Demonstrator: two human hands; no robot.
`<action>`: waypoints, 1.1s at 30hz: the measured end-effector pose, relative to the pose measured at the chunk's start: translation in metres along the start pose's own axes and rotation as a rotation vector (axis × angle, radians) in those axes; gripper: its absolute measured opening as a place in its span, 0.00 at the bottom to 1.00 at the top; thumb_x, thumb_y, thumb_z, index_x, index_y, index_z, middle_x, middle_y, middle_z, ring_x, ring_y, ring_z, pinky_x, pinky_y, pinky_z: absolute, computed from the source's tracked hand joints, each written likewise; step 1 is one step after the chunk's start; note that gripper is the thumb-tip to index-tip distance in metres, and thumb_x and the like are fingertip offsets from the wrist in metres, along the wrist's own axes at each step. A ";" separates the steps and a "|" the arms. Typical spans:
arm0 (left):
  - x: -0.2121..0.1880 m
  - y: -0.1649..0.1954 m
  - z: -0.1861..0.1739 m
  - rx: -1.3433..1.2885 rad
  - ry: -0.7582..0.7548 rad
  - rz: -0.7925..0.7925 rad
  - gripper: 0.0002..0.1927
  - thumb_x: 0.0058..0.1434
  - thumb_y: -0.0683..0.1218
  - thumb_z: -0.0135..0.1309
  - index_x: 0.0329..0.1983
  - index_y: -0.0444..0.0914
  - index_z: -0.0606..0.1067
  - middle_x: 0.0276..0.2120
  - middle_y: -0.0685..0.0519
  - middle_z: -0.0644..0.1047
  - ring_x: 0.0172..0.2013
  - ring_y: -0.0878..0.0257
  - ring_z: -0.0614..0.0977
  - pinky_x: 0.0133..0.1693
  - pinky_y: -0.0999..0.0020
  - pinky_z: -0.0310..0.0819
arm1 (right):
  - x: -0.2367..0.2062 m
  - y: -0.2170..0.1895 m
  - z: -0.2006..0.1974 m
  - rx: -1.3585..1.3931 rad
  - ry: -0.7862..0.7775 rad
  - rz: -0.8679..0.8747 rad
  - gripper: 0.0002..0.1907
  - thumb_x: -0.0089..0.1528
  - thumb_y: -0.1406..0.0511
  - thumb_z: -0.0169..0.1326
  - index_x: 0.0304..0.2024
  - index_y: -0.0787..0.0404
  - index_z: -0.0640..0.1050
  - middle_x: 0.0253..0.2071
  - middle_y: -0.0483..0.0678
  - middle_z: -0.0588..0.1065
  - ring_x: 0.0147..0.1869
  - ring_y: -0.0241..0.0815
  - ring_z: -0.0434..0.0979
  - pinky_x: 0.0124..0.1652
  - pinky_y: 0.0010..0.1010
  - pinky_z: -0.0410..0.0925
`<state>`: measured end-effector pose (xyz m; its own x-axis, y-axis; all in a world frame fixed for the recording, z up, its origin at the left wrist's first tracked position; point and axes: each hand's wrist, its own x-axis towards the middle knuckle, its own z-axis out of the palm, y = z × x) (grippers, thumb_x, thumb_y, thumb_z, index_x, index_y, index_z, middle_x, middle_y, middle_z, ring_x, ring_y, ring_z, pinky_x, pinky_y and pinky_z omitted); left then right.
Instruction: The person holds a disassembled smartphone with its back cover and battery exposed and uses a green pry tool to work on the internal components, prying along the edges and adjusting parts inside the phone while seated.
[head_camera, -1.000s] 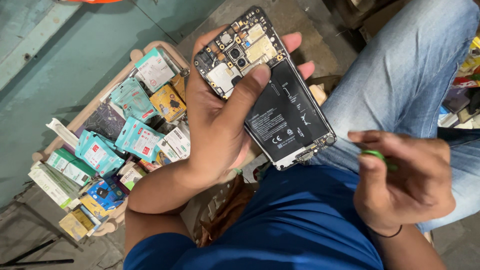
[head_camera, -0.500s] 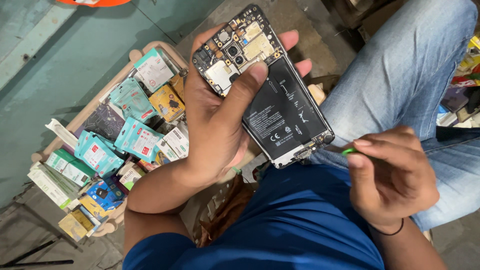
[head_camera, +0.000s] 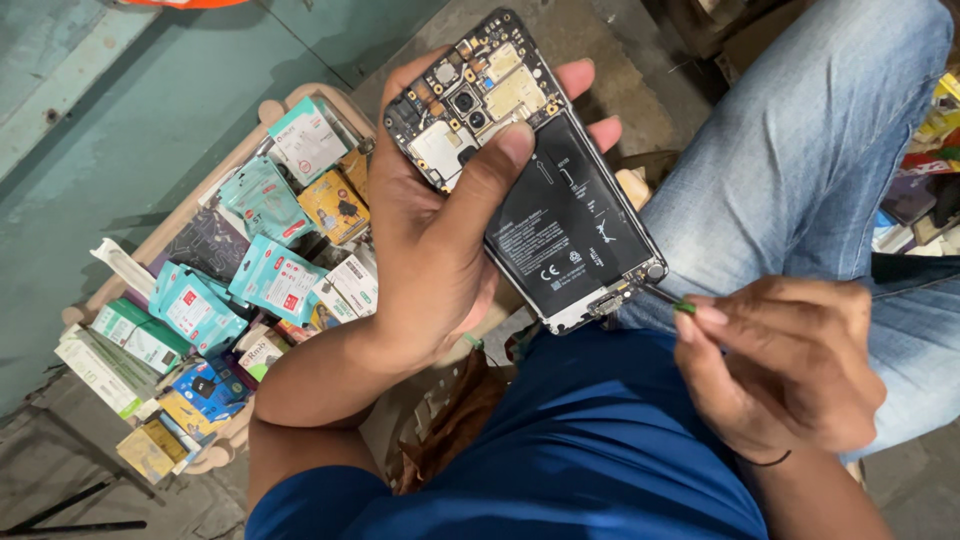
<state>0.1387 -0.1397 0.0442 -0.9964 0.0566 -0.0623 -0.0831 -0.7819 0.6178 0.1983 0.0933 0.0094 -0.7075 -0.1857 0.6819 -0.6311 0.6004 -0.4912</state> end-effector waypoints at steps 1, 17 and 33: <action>0.000 0.000 0.000 0.001 -0.001 0.001 0.19 0.73 0.34 0.45 0.63 0.35 0.57 0.61 0.27 0.71 0.57 0.36 0.80 0.54 0.43 0.83 | -0.001 0.001 0.001 0.006 0.017 0.011 0.13 0.53 0.76 0.71 0.34 0.69 0.77 0.31 0.52 0.77 0.38 0.48 0.77 0.37 0.28 0.68; -0.002 -0.002 -0.002 0.030 -0.034 0.039 0.20 0.74 0.36 0.47 0.66 0.35 0.56 0.59 0.27 0.72 0.55 0.37 0.81 0.53 0.45 0.83 | 0.004 -0.004 0.002 -0.021 -0.013 -0.001 0.12 0.55 0.74 0.70 0.38 0.69 0.79 0.34 0.53 0.78 0.40 0.49 0.76 0.39 0.30 0.67; -0.004 -0.005 -0.004 0.006 -0.041 0.053 0.21 0.75 0.36 0.48 0.67 0.34 0.56 0.60 0.27 0.71 0.54 0.37 0.80 0.50 0.44 0.80 | 0.007 -0.009 -0.002 -0.048 -0.049 0.028 0.13 0.57 0.73 0.71 0.39 0.67 0.80 0.36 0.51 0.79 0.39 0.47 0.76 0.42 0.29 0.65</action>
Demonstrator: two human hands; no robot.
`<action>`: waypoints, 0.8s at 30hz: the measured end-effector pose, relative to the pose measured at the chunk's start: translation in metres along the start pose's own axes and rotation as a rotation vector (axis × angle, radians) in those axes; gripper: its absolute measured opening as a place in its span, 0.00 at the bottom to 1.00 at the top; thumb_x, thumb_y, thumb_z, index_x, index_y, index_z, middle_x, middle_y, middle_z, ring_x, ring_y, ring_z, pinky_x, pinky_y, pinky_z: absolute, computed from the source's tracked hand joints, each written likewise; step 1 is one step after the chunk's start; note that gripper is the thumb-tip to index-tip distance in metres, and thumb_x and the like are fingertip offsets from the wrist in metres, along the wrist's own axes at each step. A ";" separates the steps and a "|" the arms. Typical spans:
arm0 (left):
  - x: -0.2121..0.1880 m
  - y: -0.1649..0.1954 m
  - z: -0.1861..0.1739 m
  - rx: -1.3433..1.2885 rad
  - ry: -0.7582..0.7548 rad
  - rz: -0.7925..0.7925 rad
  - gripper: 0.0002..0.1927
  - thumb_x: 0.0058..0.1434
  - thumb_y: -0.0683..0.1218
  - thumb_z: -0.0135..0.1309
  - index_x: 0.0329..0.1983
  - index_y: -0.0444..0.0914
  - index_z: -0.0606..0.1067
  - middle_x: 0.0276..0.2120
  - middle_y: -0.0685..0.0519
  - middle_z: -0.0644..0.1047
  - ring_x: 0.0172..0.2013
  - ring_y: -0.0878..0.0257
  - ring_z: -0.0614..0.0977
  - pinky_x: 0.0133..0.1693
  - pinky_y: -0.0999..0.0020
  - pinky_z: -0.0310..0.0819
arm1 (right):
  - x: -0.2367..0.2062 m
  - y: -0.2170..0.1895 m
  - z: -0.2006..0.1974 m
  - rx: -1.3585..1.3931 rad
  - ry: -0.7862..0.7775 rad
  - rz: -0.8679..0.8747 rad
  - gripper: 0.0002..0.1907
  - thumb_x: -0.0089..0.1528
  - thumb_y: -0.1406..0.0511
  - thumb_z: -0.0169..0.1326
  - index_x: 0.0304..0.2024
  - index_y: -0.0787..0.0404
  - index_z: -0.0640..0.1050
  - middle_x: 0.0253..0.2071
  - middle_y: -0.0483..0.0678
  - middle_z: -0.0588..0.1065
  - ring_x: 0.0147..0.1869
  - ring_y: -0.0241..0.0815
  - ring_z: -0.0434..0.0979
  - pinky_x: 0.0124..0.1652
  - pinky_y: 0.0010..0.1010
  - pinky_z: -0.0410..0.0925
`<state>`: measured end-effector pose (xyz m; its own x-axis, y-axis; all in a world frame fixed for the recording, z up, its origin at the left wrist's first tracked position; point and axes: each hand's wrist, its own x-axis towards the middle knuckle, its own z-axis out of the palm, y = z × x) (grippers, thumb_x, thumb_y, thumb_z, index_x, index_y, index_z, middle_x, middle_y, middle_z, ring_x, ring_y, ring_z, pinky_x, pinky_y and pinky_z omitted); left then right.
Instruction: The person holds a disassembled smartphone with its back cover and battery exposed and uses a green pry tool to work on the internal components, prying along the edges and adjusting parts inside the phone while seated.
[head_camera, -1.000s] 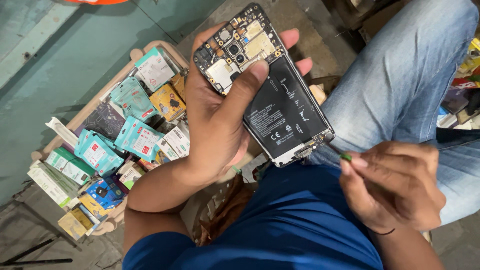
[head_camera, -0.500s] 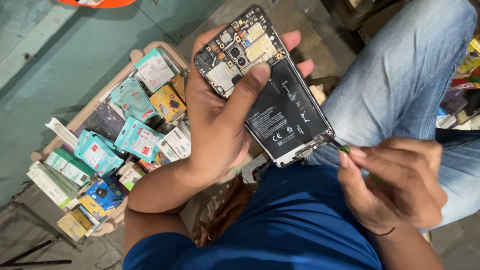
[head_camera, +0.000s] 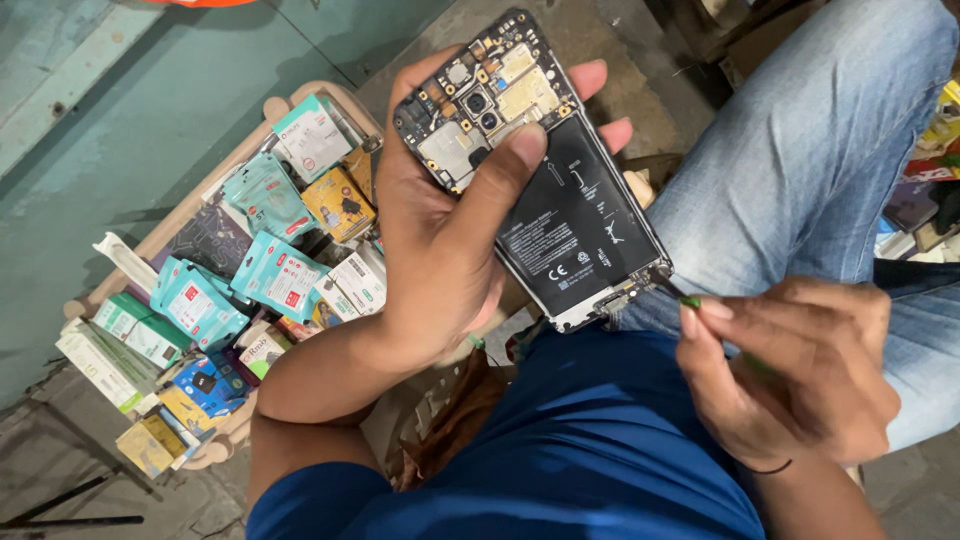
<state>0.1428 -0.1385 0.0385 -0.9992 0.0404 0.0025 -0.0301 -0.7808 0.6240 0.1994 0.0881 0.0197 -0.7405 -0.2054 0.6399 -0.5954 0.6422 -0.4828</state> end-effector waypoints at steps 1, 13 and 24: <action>0.000 0.000 0.000 0.002 0.001 -0.001 0.21 0.75 0.36 0.48 0.67 0.34 0.56 0.60 0.26 0.71 0.54 0.37 0.80 0.50 0.44 0.80 | 0.000 -0.001 -0.002 0.002 -0.016 -0.014 0.13 0.54 0.74 0.72 0.36 0.67 0.80 0.33 0.51 0.79 0.38 0.48 0.75 0.41 0.31 0.65; 0.000 -0.002 0.000 0.010 -0.007 0.013 0.22 0.75 0.36 0.48 0.67 0.34 0.56 0.60 0.26 0.71 0.54 0.37 0.81 0.49 0.42 0.80 | -0.001 0.002 -0.004 -0.008 -0.017 -0.008 0.12 0.57 0.73 0.70 0.39 0.68 0.80 0.36 0.51 0.79 0.40 0.47 0.75 0.42 0.29 0.64; -0.001 -0.003 -0.004 0.017 -0.045 0.019 0.19 0.77 0.37 0.48 0.66 0.33 0.56 0.60 0.27 0.72 0.55 0.39 0.81 0.50 0.43 0.80 | -0.003 0.001 -0.003 0.000 -0.023 -0.010 0.12 0.57 0.73 0.70 0.40 0.67 0.80 0.36 0.50 0.79 0.39 0.46 0.76 0.42 0.29 0.65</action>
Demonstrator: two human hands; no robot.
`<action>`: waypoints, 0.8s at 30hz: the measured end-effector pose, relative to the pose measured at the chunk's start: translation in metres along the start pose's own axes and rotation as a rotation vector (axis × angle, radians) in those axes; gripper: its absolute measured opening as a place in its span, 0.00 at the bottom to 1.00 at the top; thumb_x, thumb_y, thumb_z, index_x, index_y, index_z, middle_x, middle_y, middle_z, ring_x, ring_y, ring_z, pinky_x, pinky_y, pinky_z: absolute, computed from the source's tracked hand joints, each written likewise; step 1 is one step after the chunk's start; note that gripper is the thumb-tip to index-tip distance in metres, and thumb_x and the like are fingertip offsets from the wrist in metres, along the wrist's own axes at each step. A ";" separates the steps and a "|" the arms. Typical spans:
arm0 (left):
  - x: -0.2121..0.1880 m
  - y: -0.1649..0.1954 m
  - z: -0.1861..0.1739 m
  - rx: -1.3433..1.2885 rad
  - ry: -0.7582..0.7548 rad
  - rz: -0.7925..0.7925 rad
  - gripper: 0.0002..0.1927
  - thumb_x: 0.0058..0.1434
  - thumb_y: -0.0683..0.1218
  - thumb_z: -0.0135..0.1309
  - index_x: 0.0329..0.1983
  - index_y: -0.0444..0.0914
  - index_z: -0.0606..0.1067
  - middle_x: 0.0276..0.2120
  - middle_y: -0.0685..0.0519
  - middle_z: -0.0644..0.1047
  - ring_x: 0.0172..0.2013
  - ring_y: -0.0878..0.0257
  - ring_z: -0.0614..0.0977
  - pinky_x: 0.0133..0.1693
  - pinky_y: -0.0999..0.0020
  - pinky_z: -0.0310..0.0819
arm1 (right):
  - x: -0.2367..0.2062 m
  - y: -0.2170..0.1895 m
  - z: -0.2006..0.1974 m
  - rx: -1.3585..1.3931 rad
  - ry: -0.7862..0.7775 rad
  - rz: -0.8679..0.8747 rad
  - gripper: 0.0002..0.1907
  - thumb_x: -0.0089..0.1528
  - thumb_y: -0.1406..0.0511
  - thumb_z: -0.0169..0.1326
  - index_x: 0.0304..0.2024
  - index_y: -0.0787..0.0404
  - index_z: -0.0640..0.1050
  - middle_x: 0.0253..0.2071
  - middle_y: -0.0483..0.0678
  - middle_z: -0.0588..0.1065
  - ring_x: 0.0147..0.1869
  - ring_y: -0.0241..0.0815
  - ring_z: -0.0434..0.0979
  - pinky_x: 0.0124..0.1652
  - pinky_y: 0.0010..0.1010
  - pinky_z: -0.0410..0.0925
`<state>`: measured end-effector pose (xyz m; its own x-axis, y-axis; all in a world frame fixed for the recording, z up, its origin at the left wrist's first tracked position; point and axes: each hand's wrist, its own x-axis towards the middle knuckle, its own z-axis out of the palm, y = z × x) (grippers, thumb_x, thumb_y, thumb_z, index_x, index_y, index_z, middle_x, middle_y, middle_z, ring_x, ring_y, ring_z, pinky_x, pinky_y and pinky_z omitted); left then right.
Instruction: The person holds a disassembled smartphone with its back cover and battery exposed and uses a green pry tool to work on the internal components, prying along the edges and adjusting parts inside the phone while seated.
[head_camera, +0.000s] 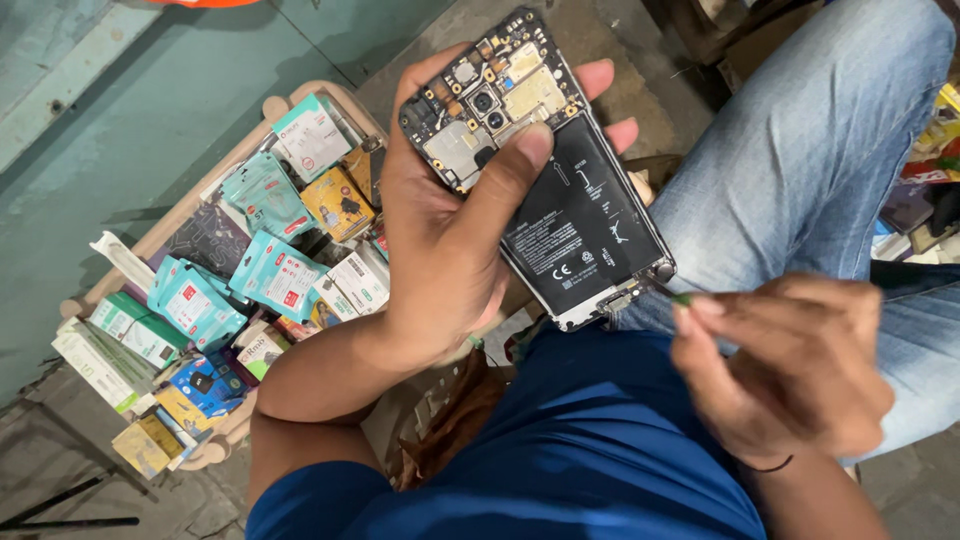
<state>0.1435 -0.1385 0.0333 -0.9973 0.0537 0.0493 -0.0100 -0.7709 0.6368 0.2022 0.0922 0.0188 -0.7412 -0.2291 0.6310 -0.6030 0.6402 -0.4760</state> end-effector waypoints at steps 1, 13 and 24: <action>0.000 0.000 0.000 0.000 0.001 0.004 0.19 0.78 0.37 0.48 0.66 0.33 0.56 0.60 0.27 0.72 0.54 0.39 0.81 0.50 0.43 0.80 | 0.001 0.002 0.001 -0.013 0.021 0.003 0.11 0.59 0.73 0.70 0.41 0.67 0.80 0.36 0.51 0.79 0.39 0.45 0.76 0.42 0.28 0.65; -0.001 0.000 0.003 -0.019 0.028 -0.008 0.21 0.77 0.36 0.48 0.68 0.35 0.56 0.60 0.27 0.72 0.54 0.38 0.81 0.50 0.42 0.80 | 0.001 -0.001 0.005 -0.011 0.052 -0.014 0.13 0.57 0.73 0.71 0.40 0.67 0.80 0.35 0.51 0.79 0.40 0.47 0.75 0.42 0.30 0.65; -0.001 0.002 0.002 -0.020 0.042 -0.021 0.21 0.76 0.36 0.47 0.67 0.35 0.55 0.60 0.27 0.71 0.54 0.38 0.81 0.50 0.42 0.79 | 0.001 0.000 0.003 -0.011 0.024 -0.025 0.13 0.54 0.73 0.71 0.39 0.67 0.80 0.34 0.50 0.79 0.40 0.48 0.73 0.41 0.31 0.65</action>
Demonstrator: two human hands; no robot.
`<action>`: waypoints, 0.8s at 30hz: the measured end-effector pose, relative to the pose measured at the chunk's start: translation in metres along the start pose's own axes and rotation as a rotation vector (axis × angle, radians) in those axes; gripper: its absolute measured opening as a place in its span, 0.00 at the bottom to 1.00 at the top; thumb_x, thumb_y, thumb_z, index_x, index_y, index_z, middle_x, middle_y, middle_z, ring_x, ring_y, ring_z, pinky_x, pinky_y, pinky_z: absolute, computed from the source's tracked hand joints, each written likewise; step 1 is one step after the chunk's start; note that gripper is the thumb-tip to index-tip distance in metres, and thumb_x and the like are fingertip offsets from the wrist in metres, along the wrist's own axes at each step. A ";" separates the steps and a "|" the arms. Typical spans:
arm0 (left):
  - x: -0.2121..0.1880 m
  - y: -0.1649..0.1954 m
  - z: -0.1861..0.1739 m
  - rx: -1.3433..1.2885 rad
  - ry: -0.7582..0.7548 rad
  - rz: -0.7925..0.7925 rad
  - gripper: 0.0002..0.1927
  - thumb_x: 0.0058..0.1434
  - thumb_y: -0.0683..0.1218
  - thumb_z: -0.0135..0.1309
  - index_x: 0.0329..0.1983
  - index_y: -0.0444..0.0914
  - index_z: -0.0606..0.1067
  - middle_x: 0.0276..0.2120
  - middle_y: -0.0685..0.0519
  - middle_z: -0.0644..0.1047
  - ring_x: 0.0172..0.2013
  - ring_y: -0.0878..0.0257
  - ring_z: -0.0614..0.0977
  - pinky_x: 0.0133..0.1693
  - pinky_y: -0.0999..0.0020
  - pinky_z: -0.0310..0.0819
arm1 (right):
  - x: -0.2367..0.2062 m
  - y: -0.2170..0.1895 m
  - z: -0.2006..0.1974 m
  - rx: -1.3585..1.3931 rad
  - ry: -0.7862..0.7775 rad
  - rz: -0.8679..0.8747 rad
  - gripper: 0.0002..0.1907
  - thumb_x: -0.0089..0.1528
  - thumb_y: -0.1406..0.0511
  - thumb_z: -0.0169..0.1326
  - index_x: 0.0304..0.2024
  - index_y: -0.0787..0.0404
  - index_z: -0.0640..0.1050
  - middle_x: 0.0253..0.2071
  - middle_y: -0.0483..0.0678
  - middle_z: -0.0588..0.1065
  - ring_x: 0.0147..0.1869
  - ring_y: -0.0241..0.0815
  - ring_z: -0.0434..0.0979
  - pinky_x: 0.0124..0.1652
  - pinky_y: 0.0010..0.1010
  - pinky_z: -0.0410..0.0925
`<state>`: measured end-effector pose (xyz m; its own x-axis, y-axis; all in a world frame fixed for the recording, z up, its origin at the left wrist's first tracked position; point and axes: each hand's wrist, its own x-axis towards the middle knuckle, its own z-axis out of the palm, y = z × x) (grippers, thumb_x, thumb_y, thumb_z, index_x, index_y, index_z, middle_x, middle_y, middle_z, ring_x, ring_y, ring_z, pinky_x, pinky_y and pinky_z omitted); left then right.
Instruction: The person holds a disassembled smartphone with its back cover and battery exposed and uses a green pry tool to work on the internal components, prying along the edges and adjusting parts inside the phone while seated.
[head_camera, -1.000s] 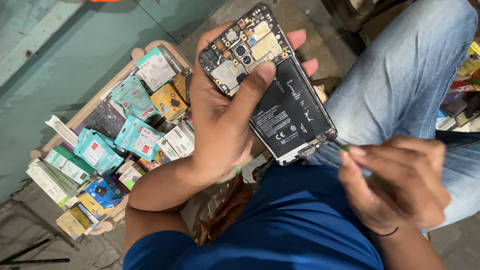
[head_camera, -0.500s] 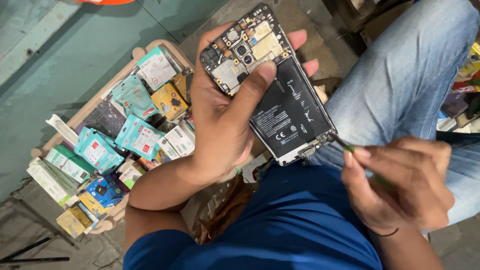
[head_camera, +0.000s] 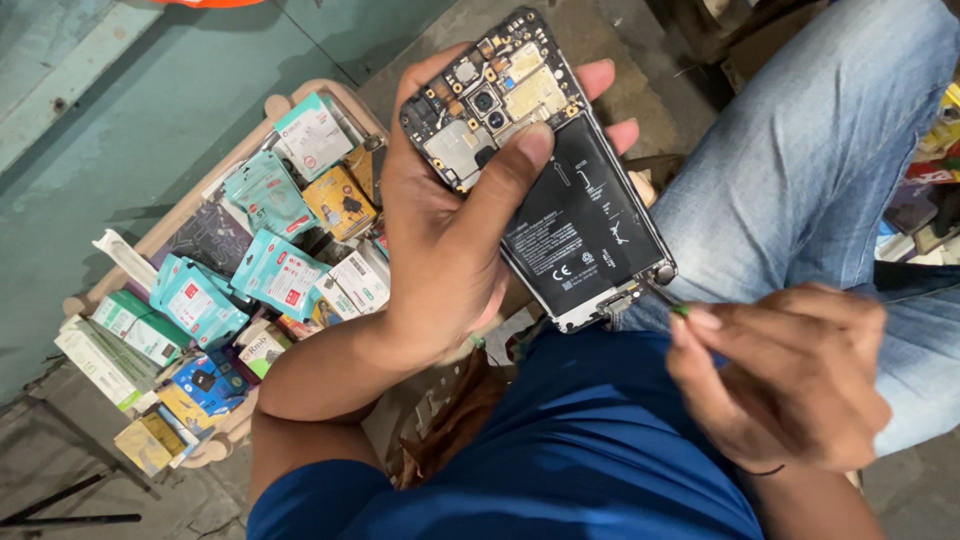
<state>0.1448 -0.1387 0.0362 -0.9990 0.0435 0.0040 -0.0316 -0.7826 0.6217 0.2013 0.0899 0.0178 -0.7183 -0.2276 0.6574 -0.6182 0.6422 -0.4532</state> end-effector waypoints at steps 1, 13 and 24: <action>0.000 0.000 0.000 -0.003 -0.006 0.003 0.20 0.77 0.36 0.47 0.66 0.35 0.55 0.60 0.27 0.71 0.54 0.38 0.81 0.50 0.42 0.80 | -0.001 0.000 0.001 0.005 -0.008 -0.001 0.13 0.54 0.73 0.71 0.39 0.66 0.80 0.35 0.50 0.79 0.40 0.47 0.73 0.40 0.30 0.64; -0.001 0.002 0.001 -0.007 0.001 0.002 0.19 0.77 0.36 0.47 0.66 0.34 0.56 0.60 0.27 0.71 0.54 0.38 0.81 0.50 0.41 0.80 | 0.001 0.001 0.002 0.028 0.008 -0.002 0.14 0.54 0.73 0.73 0.38 0.66 0.80 0.33 0.51 0.79 0.39 0.46 0.74 0.41 0.31 0.65; 0.000 0.001 0.002 0.017 -0.007 0.014 0.21 0.76 0.36 0.47 0.68 0.34 0.56 0.59 0.27 0.72 0.54 0.38 0.81 0.49 0.42 0.80 | 0.002 -0.001 0.001 0.009 0.001 0.013 0.12 0.57 0.73 0.70 0.40 0.66 0.80 0.35 0.50 0.79 0.40 0.45 0.73 0.43 0.30 0.65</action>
<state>0.1449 -0.1383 0.0388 -0.9992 0.0365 0.0183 -0.0166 -0.7723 0.6351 0.2004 0.0879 0.0195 -0.7261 -0.2185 0.6520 -0.6118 0.6381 -0.4675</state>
